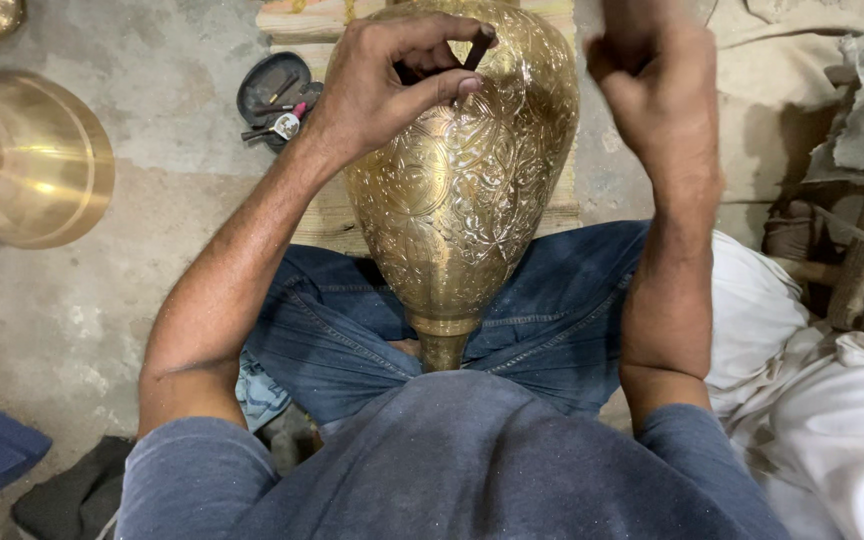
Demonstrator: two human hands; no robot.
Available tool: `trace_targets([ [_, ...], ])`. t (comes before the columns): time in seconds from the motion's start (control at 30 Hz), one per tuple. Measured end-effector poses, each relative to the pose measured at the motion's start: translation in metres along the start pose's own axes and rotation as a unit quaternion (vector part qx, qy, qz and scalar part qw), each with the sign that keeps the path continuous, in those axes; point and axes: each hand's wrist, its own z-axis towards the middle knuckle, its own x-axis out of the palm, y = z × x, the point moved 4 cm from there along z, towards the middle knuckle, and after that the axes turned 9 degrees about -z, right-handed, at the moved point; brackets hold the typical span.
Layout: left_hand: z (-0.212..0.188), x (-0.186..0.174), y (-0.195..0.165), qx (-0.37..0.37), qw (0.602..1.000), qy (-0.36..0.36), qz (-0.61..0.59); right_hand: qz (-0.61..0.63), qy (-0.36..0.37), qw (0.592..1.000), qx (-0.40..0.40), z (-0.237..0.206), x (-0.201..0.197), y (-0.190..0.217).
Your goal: The person sits cross-legged on the floor holding a large engraved brass vase between their legs. They hold a small chisel against the vase surface and strike it with a wooden mallet, working the decorative pattern across different areas of the vessel.
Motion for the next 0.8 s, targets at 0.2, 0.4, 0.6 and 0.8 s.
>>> trace_targets([
  [0.2,-0.003,0.003,0.006,0.022,1.000,0.002,0.000,0.114,-0.007,0.993,0.041,-0.004,0.004,-0.012],
  [0.4,-0.003,0.003,0.009,0.016,1.000,0.008,0.012,0.127,0.008,0.990,0.063,-0.005,0.005,-0.008],
  [0.6,-0.002,0.002,0.003,0.012,1.000,0.003,-0.008,-0.098,-0.039,0.994,-0.035,-0.008,-0.008,0.005],
  [0.8,0.000,0.001,0.001,-0.010,1.000,0.018,-0.019,0.013,0.045,0.998,0.040,-0.006,0.005,-0.003],
])
